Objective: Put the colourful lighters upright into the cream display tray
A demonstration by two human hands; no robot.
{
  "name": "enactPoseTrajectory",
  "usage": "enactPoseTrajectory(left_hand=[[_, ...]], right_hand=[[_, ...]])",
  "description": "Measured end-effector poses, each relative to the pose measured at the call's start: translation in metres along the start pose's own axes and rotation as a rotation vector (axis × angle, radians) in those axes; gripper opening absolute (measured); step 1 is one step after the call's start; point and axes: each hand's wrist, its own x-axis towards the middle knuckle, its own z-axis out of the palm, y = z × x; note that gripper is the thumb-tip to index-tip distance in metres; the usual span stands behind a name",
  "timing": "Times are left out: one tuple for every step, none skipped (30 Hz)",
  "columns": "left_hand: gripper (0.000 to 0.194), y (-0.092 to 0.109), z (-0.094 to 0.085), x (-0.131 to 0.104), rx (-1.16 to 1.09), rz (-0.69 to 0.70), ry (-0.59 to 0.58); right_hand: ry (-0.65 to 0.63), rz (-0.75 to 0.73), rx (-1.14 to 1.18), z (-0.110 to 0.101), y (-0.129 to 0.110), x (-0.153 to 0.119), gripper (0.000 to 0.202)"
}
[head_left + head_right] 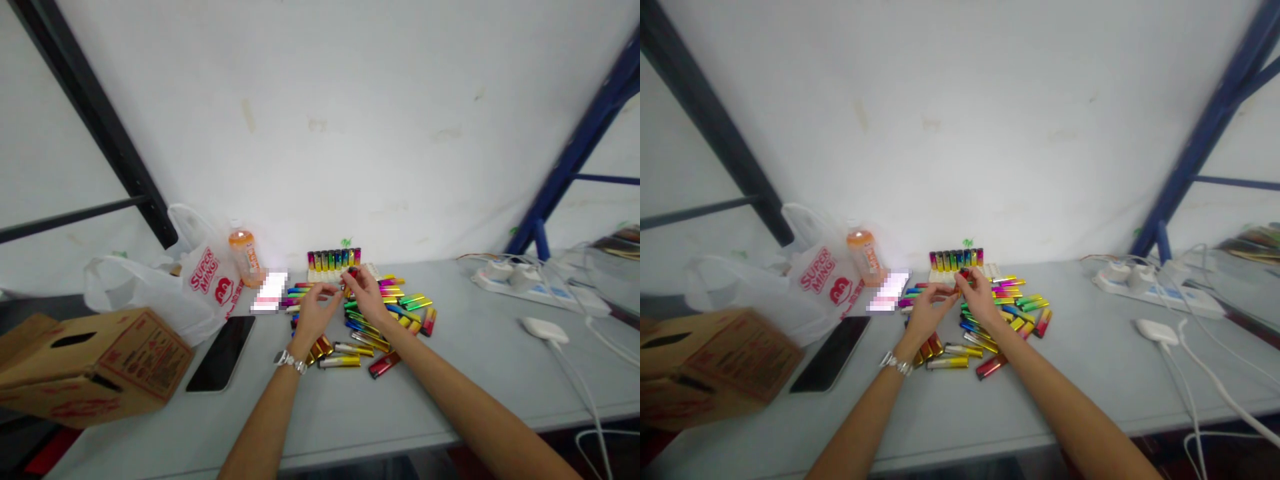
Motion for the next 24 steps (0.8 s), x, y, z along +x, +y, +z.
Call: enactPoseTrajectory(left_hand=[[0.017,0.002,-0.002,0.000,0.060,0.027,0.016],[0.016,0.004,-0.004,0.000,0.105,0.050,0.038],[0.016,0.007,-0.007,0.000,0.137,0.063,0.063],[0.017,0.008,-0.009,0.000,0.154,0.064,0.086],[0.019,0.010,-0.011,0.001,0.165,0.059,0.105],[0.020,0.011,-0.012,0.001,0.170,0.049,0.119],[0.020,0.011,-0.013,0.001,0.173,0.039,0.125],[0.021,0.011,-0.013,0.001,0.175,0.034,0.124],[0.022,0.011,-0.013,0.001,0.178,0.035,0.118],[0.022,0.010,-0.012,0.001,0.180,0.040,0.108],[0.022,0.010,-0.011,0.001,0.182,0.048,0.097],[0.022,0.010,-0.011,0.000,0.184,0.055,0.086],[0.023,0.010,-0.010,0.000,0.187,0.059,0.078],[0.023,0.010,-0.010,0.000,0.190,0.059,0.072],[0.023,0.010,-0.010,0.000,0.194,0.056,0.069],[0.023,0.011,-0.010,0.000,0.196,0.054,0.068],[0.023,0.011,-0.011,0.000,0.196,0.052,0.067],[0.023,0.012,-0.011,0.000,0.197,0.050,0.068],[0.023,0.012,-0.011,0.000,0.196,0.048,0.070],[0.023,0.012,-0.011,0.000,0.194,0.046,0.072],[0.022,0.012,-0.011,0.000,0.191,0.046,0.076],[0.022,0.012,-0.011,0.000,0.187,0.046,0.082],[0.021,0.012,-0.011,0.000,0.182,0.048,0.088],[0.021,0.011,-0.011,0.000,0.177,0.051,0.095]], right_hand=[[-0.008,-0.003,0.037,0.001,-0.002,-0.002,0.032],[-0.021,0.004,0.078,0.002,-0.005,-0.004,0.032],[-0.033,0.021,0.112,0.002,-0.006,-0.006,0.033],[-0.044,0.051,0.136,0.003,-0.007,-0.008,0.033],[-0.052,0.093,0.149,0.003,-0.008,-0.009,0.034],[-0.055,0.142,0.148,0.003,-0.007,-0.010,0.035],[-0.049,0.189,0.132,0.002,-0.006,-0.011,0.037],[-0.038,0.223,0.104,0.002,-0.004,-0.011,0.040],[-0.021,0.240,0.064,0.002,-0.001,-0.011,0.043],[0.008,0.236,0.014,0.002,0.001,-0.011,0.046],[0.047,0.216,-0.044,0.001,0.004,-0.011,0.047],[0.086,0.190,-0.103,0.001,0.007,-0.011,0.046],[0.115,0.167,-0.154,0.001,0.008,-0.010,0.044],[0.132,0.151,-0.190,0.001,0.010,-0.011,0.042],[0.139,0.144,-0.210,0.002,0.010,-0.011,0.040],[0.133,0.143,-0.210,0.001,0.010,-0.012,0.040],[0.117,0.147,-0.194,0.001,0.009,-0.012,0.042],[0.098,0.153,-0.171,0.001,0.009,-0.014,0.044],[0.079,0.157,-0.150,0.001,0.008,-0.014,0.046],[0.063,0.162,-0.133,0.001,0.008,-0.015,0.047],[0.055,0.167,-0.126,0.001,0.008,-0.015,0.048],[0.057,0.170,-0.132,0.001,0.008,-0.015,0.047],[0.070,0.172,-0.155,0.001,0.009,-0.015,0.046],[0.088,0.169,-0.189,0.001,0.011,-0.014,0.043]])
